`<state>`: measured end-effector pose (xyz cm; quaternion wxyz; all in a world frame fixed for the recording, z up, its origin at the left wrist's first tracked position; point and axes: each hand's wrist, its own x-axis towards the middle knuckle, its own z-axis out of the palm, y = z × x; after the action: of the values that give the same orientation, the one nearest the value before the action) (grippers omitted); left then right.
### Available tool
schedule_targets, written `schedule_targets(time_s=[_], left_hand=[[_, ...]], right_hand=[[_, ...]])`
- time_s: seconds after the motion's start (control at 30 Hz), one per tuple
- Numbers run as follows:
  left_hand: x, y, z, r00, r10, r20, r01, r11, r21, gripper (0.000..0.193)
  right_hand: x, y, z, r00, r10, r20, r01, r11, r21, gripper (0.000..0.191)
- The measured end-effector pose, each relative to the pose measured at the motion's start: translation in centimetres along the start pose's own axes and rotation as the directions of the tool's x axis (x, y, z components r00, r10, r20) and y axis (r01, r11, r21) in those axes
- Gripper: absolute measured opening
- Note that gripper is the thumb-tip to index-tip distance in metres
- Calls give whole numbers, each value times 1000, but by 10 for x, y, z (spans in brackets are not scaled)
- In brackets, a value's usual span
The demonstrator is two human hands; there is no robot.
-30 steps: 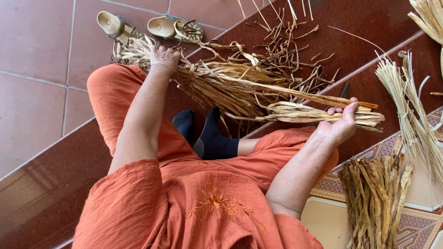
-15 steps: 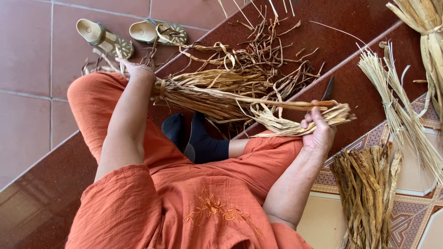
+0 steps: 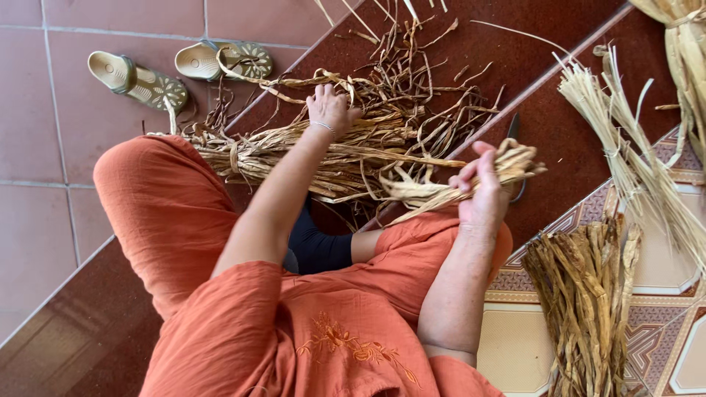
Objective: The person sits on a tiled floor and repeatedly picks up dried plant strips, trims them with scissors, and places the trimmed pieces aside. The person also gathers and aligns the strips by hand between trimming cycles.
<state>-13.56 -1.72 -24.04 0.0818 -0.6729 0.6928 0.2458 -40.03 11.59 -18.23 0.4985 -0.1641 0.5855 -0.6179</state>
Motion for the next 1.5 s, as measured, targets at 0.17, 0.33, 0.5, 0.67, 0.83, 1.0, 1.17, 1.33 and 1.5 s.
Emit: schedule_targets(time_s=[0.17,0.33,0.5,0.67,0.83,1.0,1.17,1.33,1.5], left_hand=[[2,25,15,952,12,-304,-109,946,-305,17],[-47,45,27,887,237,-396,-461,471,-752,28],[-118,55,26,790,402,-463,-613,493,-617,24],[-154,47,40,790,393,-470,-610,427,-668,22],[-158,29,64,874,372,-312,-469,480,-741,20],[-168,21,87,845,405,-349,-506,393,-768,17],[-189,13,102,882,390,-265,-441,485,-755,16],[-202,1,102,905,390,-172,-389,593,-705,15],[-205,-1,101,938,329,-106,-295,601,-743,17]], right_hand=[[2,3,7,977,147,152,-138,988,-70,17],[8,19,20,933,267,240,-245,963,-117,28],[2,22,21,906,306,291,-311,950,-30,41],[-6,15,11,961,136,241,-199,945,261,34],[-11,17,5,953,43,301,-149,928,340,30],[-15,19,3,966,44,254,-113,957,266,20],[-22,18,4,979,-42,199,6,984,179,16],[-27,17,4,973,-70,221,30,983,181,22],[-29,18,0,940,-109,323,30,970,241,23]])
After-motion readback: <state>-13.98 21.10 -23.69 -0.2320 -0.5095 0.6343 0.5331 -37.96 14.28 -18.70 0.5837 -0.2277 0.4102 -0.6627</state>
